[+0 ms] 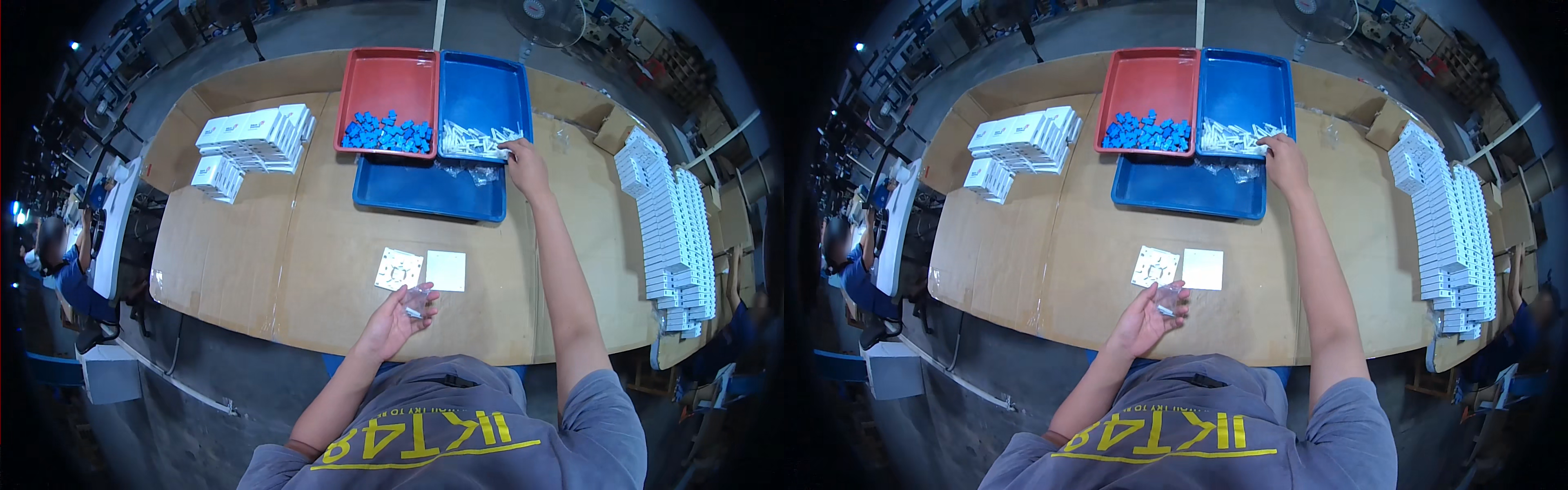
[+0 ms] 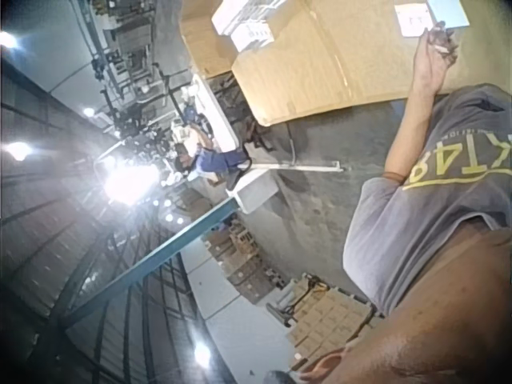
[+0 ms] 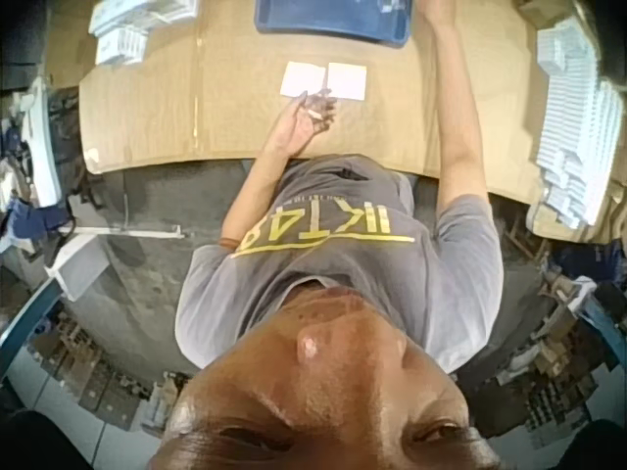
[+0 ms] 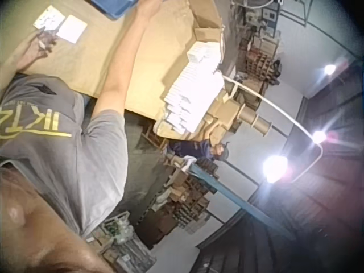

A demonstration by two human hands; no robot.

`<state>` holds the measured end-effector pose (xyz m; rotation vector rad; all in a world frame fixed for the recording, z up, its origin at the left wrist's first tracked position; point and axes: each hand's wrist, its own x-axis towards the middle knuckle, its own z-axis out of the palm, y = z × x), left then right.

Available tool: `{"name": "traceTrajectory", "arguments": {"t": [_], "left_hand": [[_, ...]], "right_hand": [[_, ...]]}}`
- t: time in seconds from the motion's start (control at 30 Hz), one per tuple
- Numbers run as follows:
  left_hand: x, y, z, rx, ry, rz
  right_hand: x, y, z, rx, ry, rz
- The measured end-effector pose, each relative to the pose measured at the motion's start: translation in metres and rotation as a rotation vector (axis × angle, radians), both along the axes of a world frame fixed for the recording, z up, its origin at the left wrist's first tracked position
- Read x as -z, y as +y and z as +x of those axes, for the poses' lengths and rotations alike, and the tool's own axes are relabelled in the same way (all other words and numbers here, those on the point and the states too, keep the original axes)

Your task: Assembling plastic components into a white case.

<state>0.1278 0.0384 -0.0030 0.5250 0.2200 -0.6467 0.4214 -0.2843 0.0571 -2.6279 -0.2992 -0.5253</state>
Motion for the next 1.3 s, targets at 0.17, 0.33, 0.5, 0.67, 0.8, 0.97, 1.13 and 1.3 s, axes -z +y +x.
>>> {"name": "traceTrajectory", "arguments": {"t": [0.17, 0.33, 0.5, 0.67, 0.8, 0.97, 1.13, 1.3], "left_hand": [[-0.002, -0.003, -0.003, 0.023, 0.018, 0.018], [0.001, -0.004, -0.004, 0.025, 0.027, -0.011], [-0.002, -0.002, -0.006, 0.034, 0.021, -0.014], [0.005, 0.009, -0.012, -0.009, 0.021, -0.008], [0.009, 0.012, -0.008, -0.016, 0.043, 0.001], [0.001, 0.009, 0.003, -0.045, 0.039, -0.009], [0.001, 0.007, 0.007, -0.020, 0.051, -0.011], [-0.004, 0.004, 0.006, -0.006, 0.058, 0.059]], "right_hand": [[0.008, -0.015, 0.031, -0.094, 0.024, -0.175], [0.009, -0.015, 0.045, -0.123, 0.048, -0.189], [0.017, -0.020, 0.039, -0.001, 0.040, 0.263], [-0.036, 0.013, -0.003, -0.156, 0.393, 1.111], [-0.057, 0.020, -0.036, -0.243, 0.434, 1.112], [-0.039, 0.046, -0.104, -0.247, 0.565, 0.858], [-0.004, 0.086, -0.167, -0.363, 0.751, 0.844], [-0.011, 0.108, -0.194, -0.460, 0.864, 0.714]]}}
